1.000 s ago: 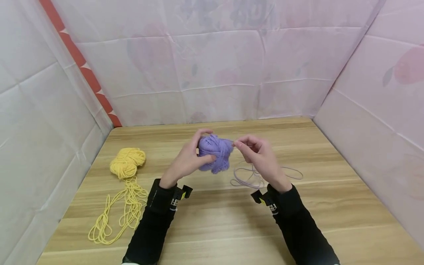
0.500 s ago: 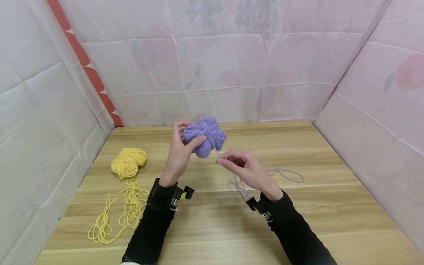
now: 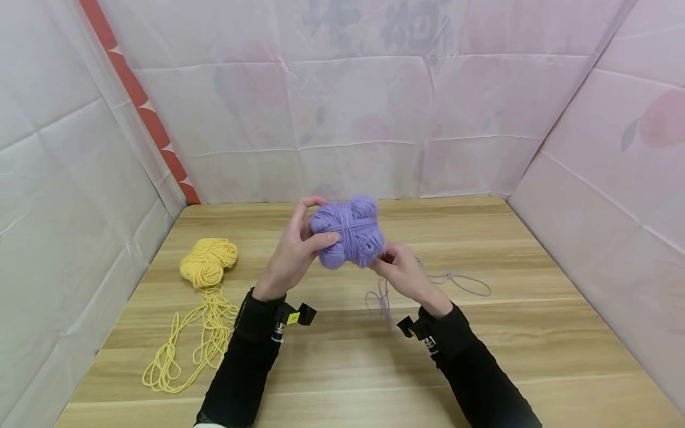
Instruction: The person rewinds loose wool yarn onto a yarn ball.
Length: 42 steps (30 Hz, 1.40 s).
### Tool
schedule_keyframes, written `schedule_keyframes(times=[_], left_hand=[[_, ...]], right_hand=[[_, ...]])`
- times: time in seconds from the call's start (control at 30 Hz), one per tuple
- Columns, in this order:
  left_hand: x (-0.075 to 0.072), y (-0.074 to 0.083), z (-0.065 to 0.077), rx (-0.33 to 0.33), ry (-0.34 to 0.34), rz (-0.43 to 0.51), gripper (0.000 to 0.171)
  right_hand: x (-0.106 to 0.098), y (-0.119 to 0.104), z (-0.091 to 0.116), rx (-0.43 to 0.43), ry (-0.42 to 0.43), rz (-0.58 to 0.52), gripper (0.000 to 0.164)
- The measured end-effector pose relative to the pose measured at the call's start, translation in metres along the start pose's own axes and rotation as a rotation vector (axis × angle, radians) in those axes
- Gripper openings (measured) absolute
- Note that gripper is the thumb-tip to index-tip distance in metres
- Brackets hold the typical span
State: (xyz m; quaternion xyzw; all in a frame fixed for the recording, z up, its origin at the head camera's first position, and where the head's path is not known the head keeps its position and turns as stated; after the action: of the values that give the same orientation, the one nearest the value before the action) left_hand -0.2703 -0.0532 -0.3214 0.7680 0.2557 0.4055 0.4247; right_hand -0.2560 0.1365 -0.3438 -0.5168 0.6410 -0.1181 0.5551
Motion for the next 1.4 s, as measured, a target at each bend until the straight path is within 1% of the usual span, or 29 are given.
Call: schedule_keyframes(times=[0.07, 0.13, 0.3, 0.4, 0.47, 0.5, 0.53, 0.6, 0.67, 0.73, 0.8, 0.93, 1.07, 1.13, 1.23, 1.33, 1.4], left_hand=[[0.002, -0.001, 0.001, -0.021, -0.059, -0.047, 0.052], [0.005, -0.002, 0.002, -0.033, -0.123, -0.112, 0.055], [0.009, -0.007, 0.004, -0.097, -0.264, -0.29, 0.057], [0.009, -0.012, 0.004, -0.134, -0.306, -0.391, 0.055], [0.007, -0.016, 0.003, -0.15, -0.309, -0.453, 0.053], [0.006, -0.017, 0.002, -0.149, -0.302, -0.49, 0.052], [0.005, -0.019, 0.0, -0.151, -0.285, -0.519, 0.052], [0.001, -0.022, -0.002, -0.158, -0.23, -0.569, 0.052], [-0.004, -0.023, -0.004, -0.156, -0.155, -0.597, 0.052], [-0.008, -0.021, -0.005, -0.148, -0.073, -0.6, 0.053], [-0.012, -0.02, -0.006, -0.138, 0.007, -0.583, 0.055], [-0.018, -0.016, -0.008, -0.093, 0.153, -0.491, 0.057], [-0.023, -0.011, -0.007, -0.026, 0.27, -0.394, 0.056], [-0.024, -0.008, -0.007, 0.02, 0.309, -0.342, 0.054], [-0.027, -0.005, -0.007, 0.091, 0.338, -0.254, 0.049], [-0.028, -0.001, -0.006, 0.153, 0.341, -0.156, 0.044], [-0.027, 0.002, -0.005, 0.181, 0.333, -0.096, 0.041]], right_hand=[[-0.005, 0.003, 0.0, 0.03, 0.026, 0.02, 0.012], [-0.009, 0.006, 0.001, 0.069, 0.036, 0.001, 0.013], [-0.015, 0.009, -0.002, 0.138, 0.048, -0.101, 0.011], [-0.017, 0.01, -0.003, 0.179, 0.097, -0.133, 0.016], [-0.02, 0.009, -0.003, 0.19, 0.154, -0.168, 0.022], [-0.021, 0.009, -0.002, 0.186, 0.187, -0.184, 0.022], [-0.023, 0.008, -0.002, 0.176, 0.218, -0.203, 0.022], [-0.025, 0.005, 0.0, 0.144, 0.262, -0.238, 0.02], [-0.026, 0.001, 0.003, 0.109, 0.284, -0.229, 0.018], [-0.027, -0.004, 0.006, 0.072, 0.282, -0.203, 0.017], [-0.026, -0.01, 0.008, 0.021, 0.271, -0.168, 0.017], [-0.023, -0.019, 0.009, -0.083, 0.237, -0.12, 0.014], [-0.016, -0.024, 0.01, -0.129, 0.167, -0.079, 0.014], [-0.012, -0.024, 0.01, -0.133, 0.125, -0.058, 0.015], [-0.006, -0.023, 0.009, -0.122, 0.067, -0.035, 0.015], [-0.001, -0.019, 0.007, -0.095, 0.009, -0.03, 0.015], [0.002, -0.016, 0.006, -0.072, -0.025, -0.031, 0.015]])
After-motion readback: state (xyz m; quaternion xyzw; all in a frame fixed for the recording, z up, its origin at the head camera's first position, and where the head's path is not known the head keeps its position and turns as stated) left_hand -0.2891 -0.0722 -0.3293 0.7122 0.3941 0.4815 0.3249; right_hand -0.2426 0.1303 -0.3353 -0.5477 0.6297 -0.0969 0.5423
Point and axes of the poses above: each hand's wrist, its own z-axis away from the middle knuckle, its own x-axis out of the palm, y = z × x, the point moved 4 cm from there along -z, towards the middle knuckle, and after that the axes turned 9 degrees about z, right-handed, at the moved point
